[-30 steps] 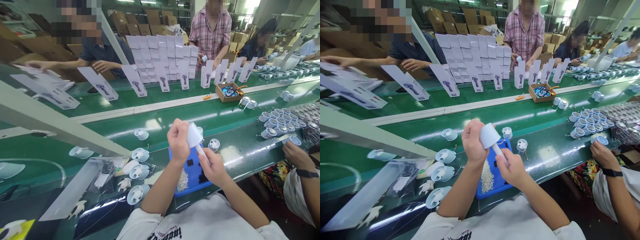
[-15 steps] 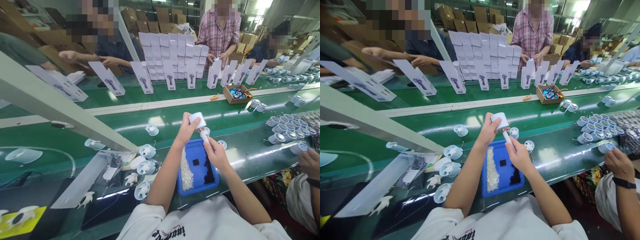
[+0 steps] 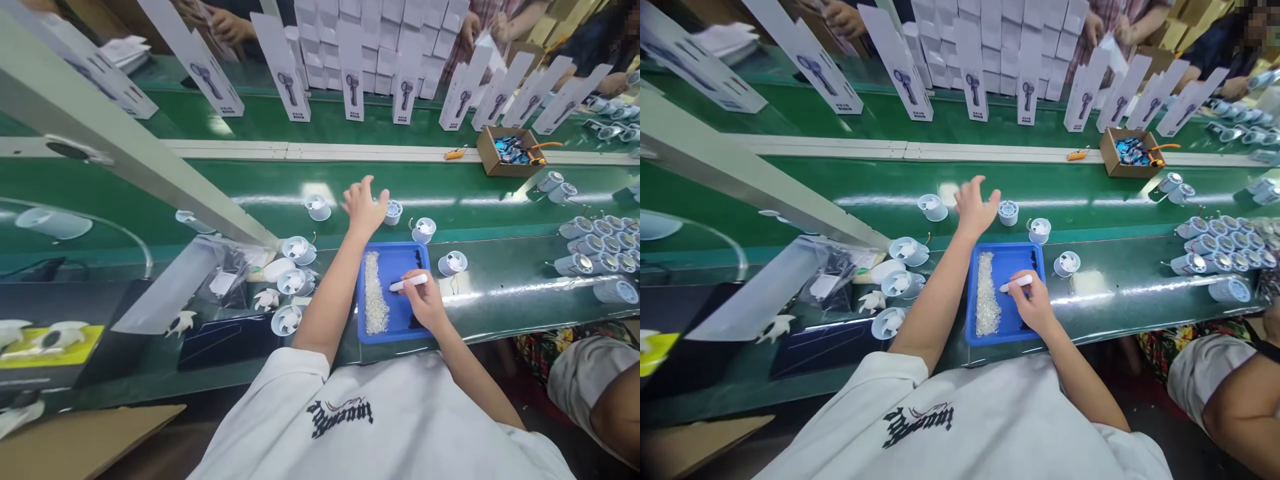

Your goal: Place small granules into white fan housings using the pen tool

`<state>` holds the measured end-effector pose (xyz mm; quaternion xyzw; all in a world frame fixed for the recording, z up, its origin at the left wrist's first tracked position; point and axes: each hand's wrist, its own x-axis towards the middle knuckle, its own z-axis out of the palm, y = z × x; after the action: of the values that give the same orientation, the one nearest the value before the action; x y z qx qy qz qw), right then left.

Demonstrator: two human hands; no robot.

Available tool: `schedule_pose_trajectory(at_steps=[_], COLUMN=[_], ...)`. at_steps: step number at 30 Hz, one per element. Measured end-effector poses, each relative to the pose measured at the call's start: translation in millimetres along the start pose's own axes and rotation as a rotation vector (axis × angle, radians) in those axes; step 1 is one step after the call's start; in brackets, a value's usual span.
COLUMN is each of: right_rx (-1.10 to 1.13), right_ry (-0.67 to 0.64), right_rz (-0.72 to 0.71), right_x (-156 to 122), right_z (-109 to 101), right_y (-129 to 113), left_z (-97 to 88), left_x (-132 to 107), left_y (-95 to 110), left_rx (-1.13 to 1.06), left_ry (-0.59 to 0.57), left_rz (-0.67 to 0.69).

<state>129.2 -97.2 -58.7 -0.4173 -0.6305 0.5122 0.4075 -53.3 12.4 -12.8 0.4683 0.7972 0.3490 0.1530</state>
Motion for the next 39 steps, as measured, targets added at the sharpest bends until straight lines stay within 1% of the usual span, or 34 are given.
schedule_pose_trajectory(at_steps=[1,2,3,5,7,9,11,14,17,20,23,25,27,30,32,33,36,39], right_rx=[0.001,-0.007,-0.02,-0.041,-0.047,-0.049,-0.054,-0.067,-0.107,-0.214,-0.383,-0.45,-0.451,-0.407,-0.385,-0.376,-0.363,-0.392], right_ry=[-0.011,-0.02,-0.029,-0.046,-0.055,-0.064,-0.073,-0.082,-0.056,0.001,0.045,0.036,0.053,0.182,0.258,0.276,0.265,0.218], right_rz=[0.009,0.011,0.011,0.015,0.022,0.029,0.034,0.032,0.0,-0.08,-0.188,-0.215,-0.208,-0.209,-0.216,-0.216,-0.208,-0.211], right_x=[-0.7,-1.1,-1.1,-0.4,0.4,0.9,1.1,1.0,1.0,3.1,11.7,20.3,27.2,26.8,19.3,14.6,2.2,-2.9], right_z=[0.3,0.3,0.3,0.2,0.1,0.1,0.0,-0.3,-0.5,-1.1,-3.7,-7.3,-12.2,-20.5,-25.1,-26.8,-28.9,-28.0], right_y=[2.5,4.3,5.5,6.3,6.2,6.4,6.9,7.6,6.7,3.3,-2.0,-5.6,-8.0,-7.6,-4.8,-3.0,2.1,4.7], left_z=[-3.7,-6.6,-8.4,-8.9,-6.8,-4.7,-4.1,-6.5,-10.3,-13.5,-16.2,-18.1,-20.0,-22.2,-23.7,-25.1,-34.1,-48.3], left_x=[1.5,3.1,4.9,8.0,10.4,12.6,15.2,19.5,22.3,22.9,24.0,26.6,30.7,37.9,42.1,43.3,41.4,32.5], left_y=[-1.5,-4.6,-9.0,-19.7,-29.6,-36.5,-40.1,-41.7,-41.6,-41.7,-42.7,-43.5,-43.9,-42.3,-38.9,-36.3,-25.3,-12.4], left_rx=[0.003,0.015,0.032,0.065,0.08,0.062,0.037,0.008,-0.043,-0.117,-0.182,-0.21,-0.249,-0.412,-0.614,-0.729,-1.024,-1.219], left_ry=[0.063,0.098,0.105,0.069,0.042,0.068,0.093,0.085,0.098,0.107,0.122,0.127,0.11,0.091,0.085,0.077,0.031,-0.065], left_rz=[-0.044,-0.09,-0.135,-0.206,-0.236,-0.254,-0.284,-0.348,-0.403,-0.405,-0.347,-0.299,-0.253,-0.198,-0.171,-0.166,-0.168,-0.166])
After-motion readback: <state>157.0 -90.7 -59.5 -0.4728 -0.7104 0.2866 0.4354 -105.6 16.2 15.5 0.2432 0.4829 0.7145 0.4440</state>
